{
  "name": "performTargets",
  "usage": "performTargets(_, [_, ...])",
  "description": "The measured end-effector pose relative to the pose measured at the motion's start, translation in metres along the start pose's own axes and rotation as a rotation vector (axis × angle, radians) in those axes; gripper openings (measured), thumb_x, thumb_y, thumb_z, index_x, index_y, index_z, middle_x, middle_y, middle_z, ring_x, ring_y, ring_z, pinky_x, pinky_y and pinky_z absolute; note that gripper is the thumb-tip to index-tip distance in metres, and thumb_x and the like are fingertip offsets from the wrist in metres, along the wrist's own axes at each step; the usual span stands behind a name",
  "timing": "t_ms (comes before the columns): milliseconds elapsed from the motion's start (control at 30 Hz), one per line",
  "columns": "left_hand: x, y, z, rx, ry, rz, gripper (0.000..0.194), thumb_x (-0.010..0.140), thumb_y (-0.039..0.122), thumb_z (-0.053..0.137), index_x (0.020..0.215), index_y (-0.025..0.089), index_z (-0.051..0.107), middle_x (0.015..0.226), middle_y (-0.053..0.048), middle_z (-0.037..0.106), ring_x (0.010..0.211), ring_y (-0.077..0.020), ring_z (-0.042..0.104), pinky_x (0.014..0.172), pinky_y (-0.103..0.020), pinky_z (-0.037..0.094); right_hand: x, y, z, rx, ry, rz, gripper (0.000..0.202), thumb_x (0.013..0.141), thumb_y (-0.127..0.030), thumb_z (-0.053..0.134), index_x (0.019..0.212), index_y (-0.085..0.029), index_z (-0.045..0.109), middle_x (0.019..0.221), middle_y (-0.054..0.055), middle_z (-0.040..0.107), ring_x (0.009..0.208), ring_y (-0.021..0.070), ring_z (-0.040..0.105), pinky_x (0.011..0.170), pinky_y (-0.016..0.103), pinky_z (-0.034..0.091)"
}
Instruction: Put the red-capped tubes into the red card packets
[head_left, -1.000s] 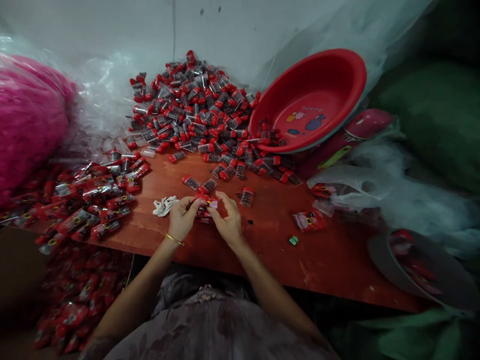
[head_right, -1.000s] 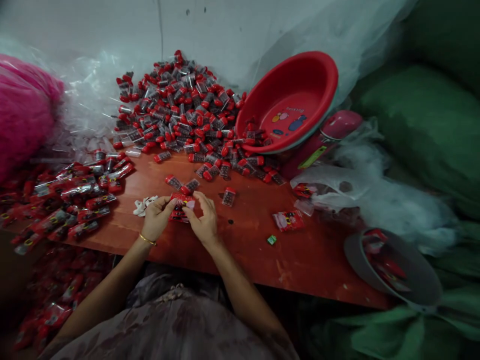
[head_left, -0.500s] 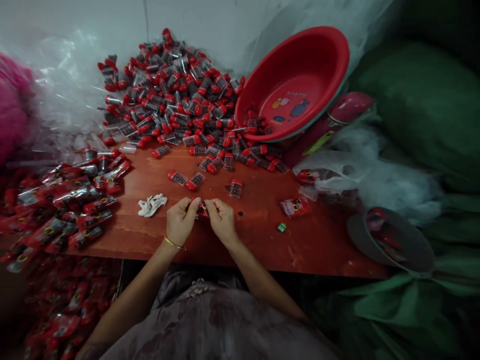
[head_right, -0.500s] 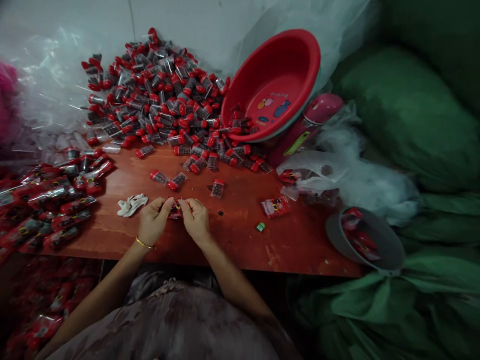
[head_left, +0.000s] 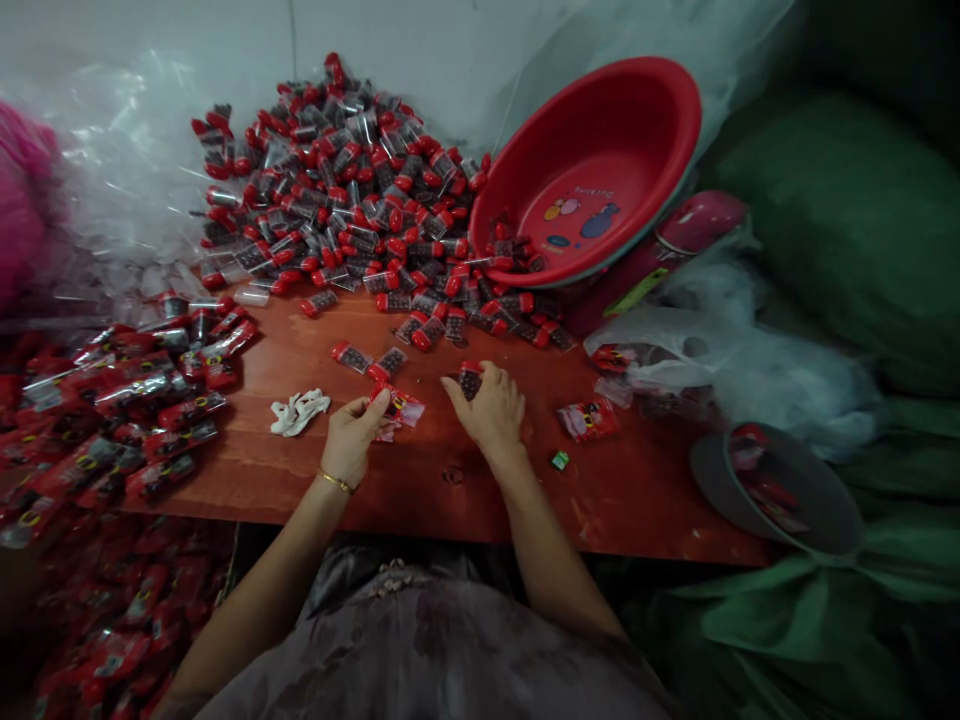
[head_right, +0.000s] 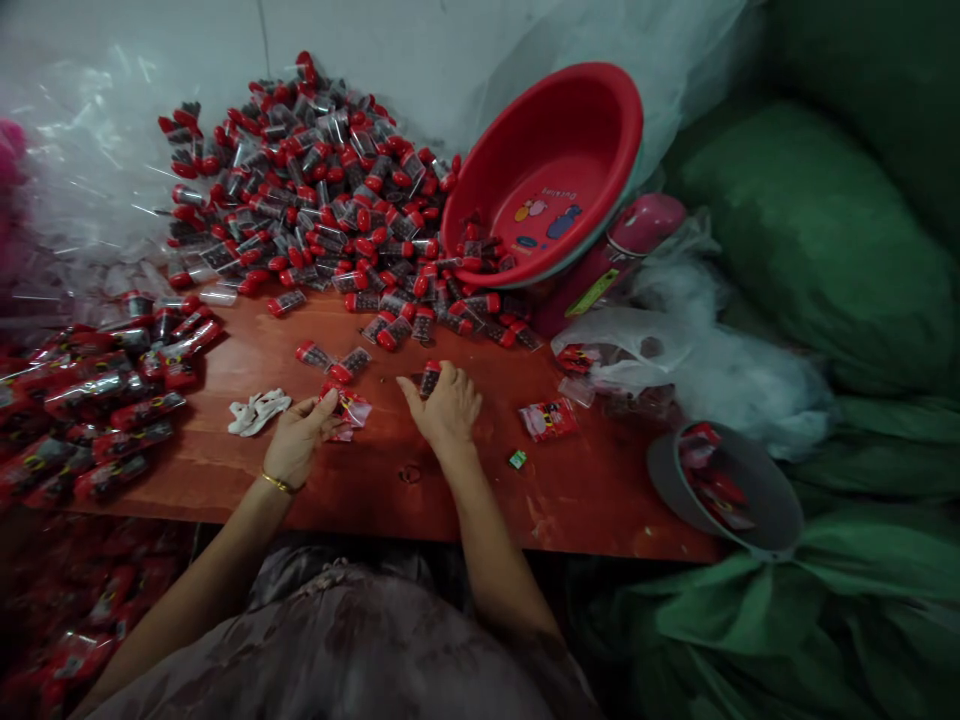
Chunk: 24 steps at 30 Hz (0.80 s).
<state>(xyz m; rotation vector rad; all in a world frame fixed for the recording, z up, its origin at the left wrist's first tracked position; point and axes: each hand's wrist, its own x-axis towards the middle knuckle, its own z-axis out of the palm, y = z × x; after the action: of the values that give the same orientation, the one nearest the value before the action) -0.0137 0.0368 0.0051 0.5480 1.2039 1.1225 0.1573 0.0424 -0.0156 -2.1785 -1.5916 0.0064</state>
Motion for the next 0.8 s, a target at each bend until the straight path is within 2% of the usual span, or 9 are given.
performTargets(67, [-0.001,-0.001,0.002,-0.015,-0.014,-0.028,0.051,0.036,0.048,0.084,0.061,0.012,0.058,0.055,0.001,0.063,0.048,-0.0092,0.058,0.053,-0.022,0.049,0.006,0.01,0.003,-0.139,-0.052,0.001,0.055,0.078,-0.054,0.056,0.111,-0.01,0.054,0.1,0.019,0.062,0.092,0.0314,0.057,0.073,0.036,0.039])
performTargets(200, [-0.004,-0.003,0.005,-0.036,-0.019,-0.047,0.052,0.036,0.048,0.084,0.062,0.012,0.059,0.056,0.001,0.063,0.049,-0.0098,0.059,0.053,-0.022,0.048,0.005,0.026,0.009,-0.166,-0.144,-0.063,0.025,0.083,-0.027,0.046,0.099,-0.011,0.059,0.095,0.017,0.064,0.09,0.0283,0.059,0.073,0.035,0.04])
performTargets(267, [-0.006,-0.002,0.005,-0.05,-0.019,-0.053,0.051,0.036,0.047,0.085,0.062,0.012,0.058,0.055,0.001,0.063,0.048,-0.0097,0.059,0.051,-0.021,0.047,-0.002,0.034,0.004,-0.031,-0.169,-0.064,0.022,0.082,-0.023,0.043,0.09,-0.013,0.06,0.089,0.015,0.066,0.084,0.0254,0.06,0.072,0.034,0.041])
performTargets(367, [-0.007,0.002,0.003,-0.071,-0.015,-0.056,0.051,0.034,0.046,0.085,0.06,0.013,0.057,0.051,0.003,0.06,0.046,-0.0091,0.057,0.05,-0.021,0.046,-0.021,0.045,-0.014,0.418,-0.258,-0.068,0.022,0.084,-0.029,0.041,0.088,-0.016,0.059,0.081,0.008,0.067,0.071,0.0189,0.062,0.068,0.03,0.045])
performTargets(433, [-0.008,0.003,0.002,-0.074,-0.026,-0.054,0.051,0.033,0.046,0.085,0.059,0.013,0.057,0.05,0.003,0.059,0.046,-0.0086,0.056,0.052,-0.021,0.046,-0.036,0.047,-0.031,0.77,-0.412,-0.037,0.024,0.086,-0.036,0.041,0.09,-0.018,0.057,0.075,0.004,0.066,0.059,0.0142,0.061,0.062,0.027,0.047])
performTargets(500, [-0.008,0.002,0.002,-0.053,-0.054,-0.04,0.05,0.035,0.047,0.085,0.06,0.013,0.059,0.051,0.004,0.059,0.046,-0.0077,0.054,0.053,-0.022,0.046,-0.049,0.044,-0.047,0.997,-0.569,0.014,0.025,0.084,-0.04,0.044,0.088,-0.018,0.056,0.067,0.001,0.064,0.05,0.0117,0.057,0.053,0.025,0.047])
performTargets(567, [-0.009,0.0,0.002,-0.011,-0.094,-0.007,0.047,0.039,0.049,0.083,0.06,0.013,0.061,0.051,0.003,0.059,0.045,-0.0067,0.052,0.051,-0.02,0.044,-0.058,0.04,-0.058,1.089,-0.644,0.052,0.026,0.081,-0.041,0.049,0.088,-0.017,0.058,0.059,-0.002,0.059,0.045,0.0102,0.053,0.045,0.022,0.043])
performTargets(633, [-0.01,-0.003,0.003,0.037,-0.136,0.037,0.045,0.043,0.05,0.082,0.059,0.013,0.062,0.052,0.003,0.059,0.046,-0.0062,0.051,0.049,-0.019,0.041,-0.062,0.035,-0.063,1.091,-0.664,0.056,0.026,0.079,-0.039,0.052,0.089,-0.017,0.061,0.054,-0.003,0.055,0.042,0.0087,0.049,0.04,0.02,0.039])
performTargets(800, [-0.013,-0.003,0.001,0.178,-0.278,0.131,0.038,0.052,0.048,0.079,0.065,0.014,0.069,0.062,0.0,0.066,0.058,-0.0096,0.055,0.06,-0.022,0.045,-0.059,0.03,-0.057,1.019,-0.721,0.02,0.024,0.077,-0.036,0.053,0.085,-0.016,0.063,0.05,-0.005,0.052,0.038,0.0058,0.043,0.038,0.017,0.033])
